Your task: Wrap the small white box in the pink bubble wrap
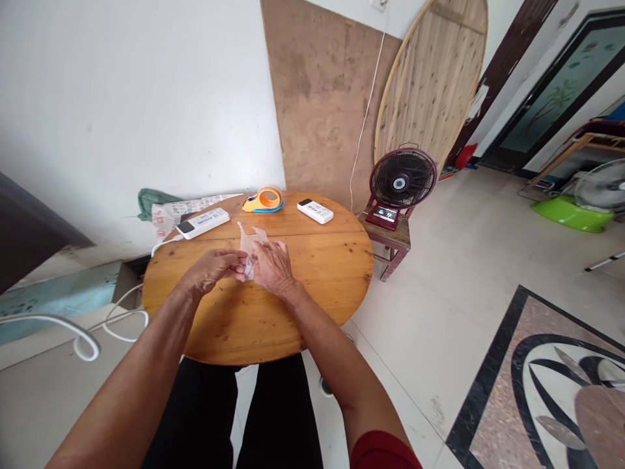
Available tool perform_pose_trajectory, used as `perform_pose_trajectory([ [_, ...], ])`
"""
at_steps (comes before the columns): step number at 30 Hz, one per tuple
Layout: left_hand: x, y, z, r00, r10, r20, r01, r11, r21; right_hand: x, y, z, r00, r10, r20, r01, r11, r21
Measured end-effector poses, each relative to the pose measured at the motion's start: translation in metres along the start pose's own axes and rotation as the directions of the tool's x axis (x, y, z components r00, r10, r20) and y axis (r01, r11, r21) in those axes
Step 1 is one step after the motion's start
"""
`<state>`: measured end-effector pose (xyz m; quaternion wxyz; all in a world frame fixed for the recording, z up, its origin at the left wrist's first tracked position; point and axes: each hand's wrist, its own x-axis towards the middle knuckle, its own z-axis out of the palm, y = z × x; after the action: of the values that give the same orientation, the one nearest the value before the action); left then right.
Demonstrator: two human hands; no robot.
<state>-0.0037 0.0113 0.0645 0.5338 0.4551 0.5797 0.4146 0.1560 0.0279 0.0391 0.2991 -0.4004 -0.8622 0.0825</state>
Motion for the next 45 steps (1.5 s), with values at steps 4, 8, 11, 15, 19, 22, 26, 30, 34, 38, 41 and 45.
perform_pose_trajectory([
  [4,0.001,-0.004,0.005,0.990,0.127,0.060,-0.139,0.938,0.319,0.001,0.005,0.002,1.000,-0.002,-0.030,0.002,1.000,-0.011],
  [8,0.004,-0.015,0.013,0.932,0.362,0.004,-0.250,0.635,0.731,0.001,0.008,0.003,0.999,-0.009,-0.043,0.008,1.000,-0.021],
  [11,0.004,-0.026,0.013,0.880,0.474,-0.007,-0.249,0.475,0.844,0.000,0.009,0.003,0.999,0.014,-0.051,-0.015,1.000,-0.018],
  [15,0.005,-0.035,0.011,0.795,0.600,0.089,-0.344,0.324,0.881,-0.002,0.014,0.000,0.992,0.104,-0.075,-0.107,0.993,-0.044],
  [19,0.004,-0.032,0.013,0.764,0.613,0.200,-0.406,0.216,0.888,0.000,0.025,-0.010,0.952,0.281,-0.124,-0.282,0.959,0.010],
  [22,0.003,-0.028,0.018,0.776,0.589,0.225,-0.379,0.150,0.913,0.001,0.034,-0.015,0.916,0.396,-0.059,-0.386,0.912,0.138],
  [26,0.003,-0.027,0.021,0.793,0.559,0.243,-0.346,0.085,0.934,0.003,0.047,-0.013,0.824,0.551,0.134,-0.567,0.792,0.227],
  [30,-0.001,-0.025,0.023,0.814,0.531,0.236,-0.313,0.059,0.948,0.010,0.052,-0.008,0.774,0.615,0.152,-0.633,0.743,0.215],
  [34,-0.005,-0.021,0.026,0.830,0.507,0.234,-0.292,0.037,0.956,0.026,0.047,-0.006,0.761,0.625,0.173,-0.644,0.759,0.093],
  [38,-0.005,-0.018,0.027,0.832,0.492,0.256,-0.312,0.033,0.949,0.037,0.043,-0.004,0.784,0.576,0.230,-0.583,0.811,-0.042],
  [41,-0.004,-0.018,0.026,0.826,0.498,0.266,-0.329,0.043,0.943,0.033,0.046,-0.002,0.785,0.597,0.165,-0.600,0.799,-0.035],
  [45,-0.002,-0.019,0.024,0.820,0.492,0.291,-0.357,0.043,0.933,0.022,0.052,-0.003,0.774,0.621,0.123,-0.625,0.780,-0.004],
])
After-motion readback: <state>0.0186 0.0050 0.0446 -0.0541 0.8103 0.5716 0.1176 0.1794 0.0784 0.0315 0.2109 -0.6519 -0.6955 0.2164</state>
